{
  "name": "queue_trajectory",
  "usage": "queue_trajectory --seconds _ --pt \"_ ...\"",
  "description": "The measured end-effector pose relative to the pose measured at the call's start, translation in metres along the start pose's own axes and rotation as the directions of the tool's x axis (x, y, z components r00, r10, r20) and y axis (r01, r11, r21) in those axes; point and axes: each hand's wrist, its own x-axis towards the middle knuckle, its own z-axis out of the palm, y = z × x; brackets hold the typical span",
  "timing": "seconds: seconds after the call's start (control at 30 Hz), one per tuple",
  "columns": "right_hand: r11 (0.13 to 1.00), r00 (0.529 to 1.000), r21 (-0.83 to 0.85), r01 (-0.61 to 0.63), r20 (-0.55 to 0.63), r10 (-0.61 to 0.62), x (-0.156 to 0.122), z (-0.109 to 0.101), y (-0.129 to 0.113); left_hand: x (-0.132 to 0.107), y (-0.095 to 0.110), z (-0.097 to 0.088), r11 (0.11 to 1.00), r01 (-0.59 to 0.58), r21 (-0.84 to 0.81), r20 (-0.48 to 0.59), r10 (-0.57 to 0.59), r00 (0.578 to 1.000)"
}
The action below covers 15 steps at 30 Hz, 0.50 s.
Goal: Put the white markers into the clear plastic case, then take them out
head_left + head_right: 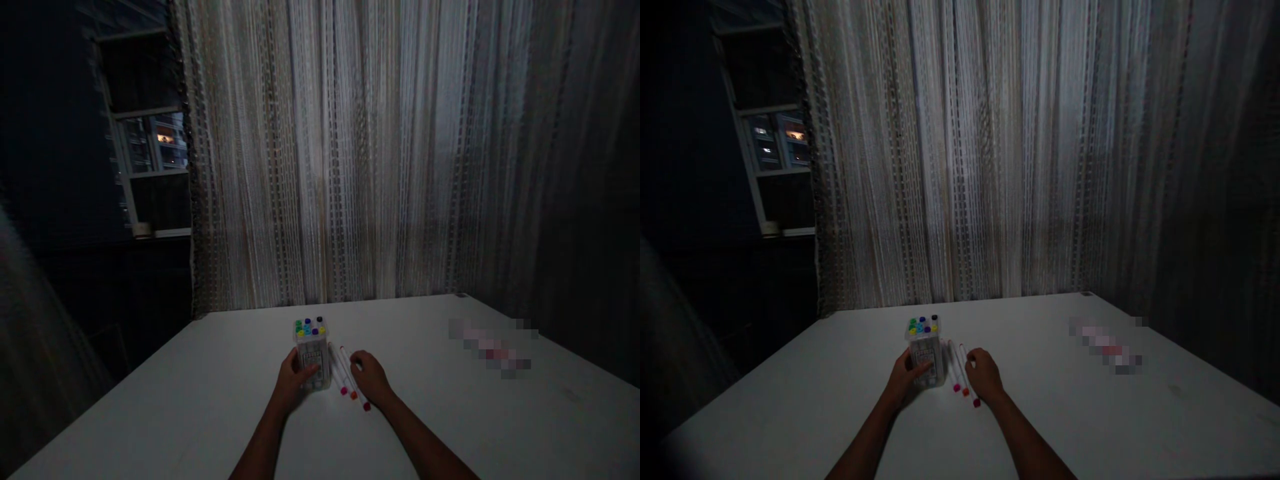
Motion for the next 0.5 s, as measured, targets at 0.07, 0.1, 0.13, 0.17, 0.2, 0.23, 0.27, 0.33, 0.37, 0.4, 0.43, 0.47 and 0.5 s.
queue_trajectory --seconds 0.07,0.1,0.13,0.17,0.2,0.23,0.27,0.33,0.37,0.4,0.43,0.47,0.5 --pt "1.000 1.000 -0.002 -0.002 0.003 0.002 0.0001 -0.0002 -0.0002 -0.0008 0.0029 0.0011 1.000 -0.002 0.025 -0.017 0.003 1.000" --pt "1.000 1.000 -0.003 -0.003 0.004 0.003 0.0001 -0.0002 -0.0002 -0.0012 0.0044 0.0016 0.999 -0.003 0.037 -0.027 0.004 1.000" --pt "1.000 1.000 -0.003 -0.005 0.005 0.005 0.0001 -0.0002 -0.0001 -0.0016 0.0058 0.0020 0.999 -0.002 0.043 -0.033 0.003 0.999" --pt "1.000 1.000 -0.004 -0.007 0.006 0.007 0.0001 -0.0001 0.0000 -0.0018 0.0069 0.0023 0.999 0.000 0.045 -0.034 0.002 0.999" --pt "1.000 1.000 -0.004 -0.009 0.007 0.009 0.0001 -0.0001 0.0001 -0.0019 0.0076 0.0024 0.999 0.000 0.044 -0.034 0.002 0.999" --pt "1.000 1.000 -0.003 -0.010 0.008 0.010 0.0000 -0.0002 0.0001 -0.0019 0.0077 0.0024 0.999 0.000 0.042 -0.031 0.002 1.000" --pt "1.000 1.000 -0.002 -0.011 0.009 0.011 -0.0001 -0.0003 0.0001 -0.0018 0.0074 0.0022 0.999 0.000 0.039 -0.027 0.001 1.000" --pt "1.000 1.000 -0.001 -0.009 0.010 0.009 -0.0004 -0.0008 -0.0002 -0.0012 0.0053 0.0014 1.000 0.004 0.030 -0.022 -0.004 1.000" --pt "1.000 1.000 -0.001 -0.007 0.009 0.007 -0.0005 -0.0010 -0.0005 -0.0008 0.0039 0.0008 1.000 0.006 0.027 -0.019 -0.005 1.000" --pt "1.000 1.000 0.000 -0.005 0.008 0.005 -0.0005 -0.0011 -0.0008 -0.0004 0.0023 0.0001 1.000 0.006 0.022 -0.015 -0.006 1.000" --pt "1.000 1.000 0.000 -0.004 0.006 0.004 -0.0005 -0.0012 -0.0010 0.0001 0.0008 -0.0006 1.000 0.004 0.017 -0.010 -0.004 1.000" --pt "1.000 1.000 0.000 -0.003 0.005 0.003 -0.0004 -0.0012 -0.0012 0.0004 -0.0005 -0.0012 1.000 0.000 0.014 -0.004 0.000 1.000" --pt "1.000 1.000 0.001 -0.002 0.005 0.002 -0.0003 -0.0012 -0.0014 0.0007 -0.0016 -0.0018 1.000 -0.005 0.009 0.005 0.005 1.000"
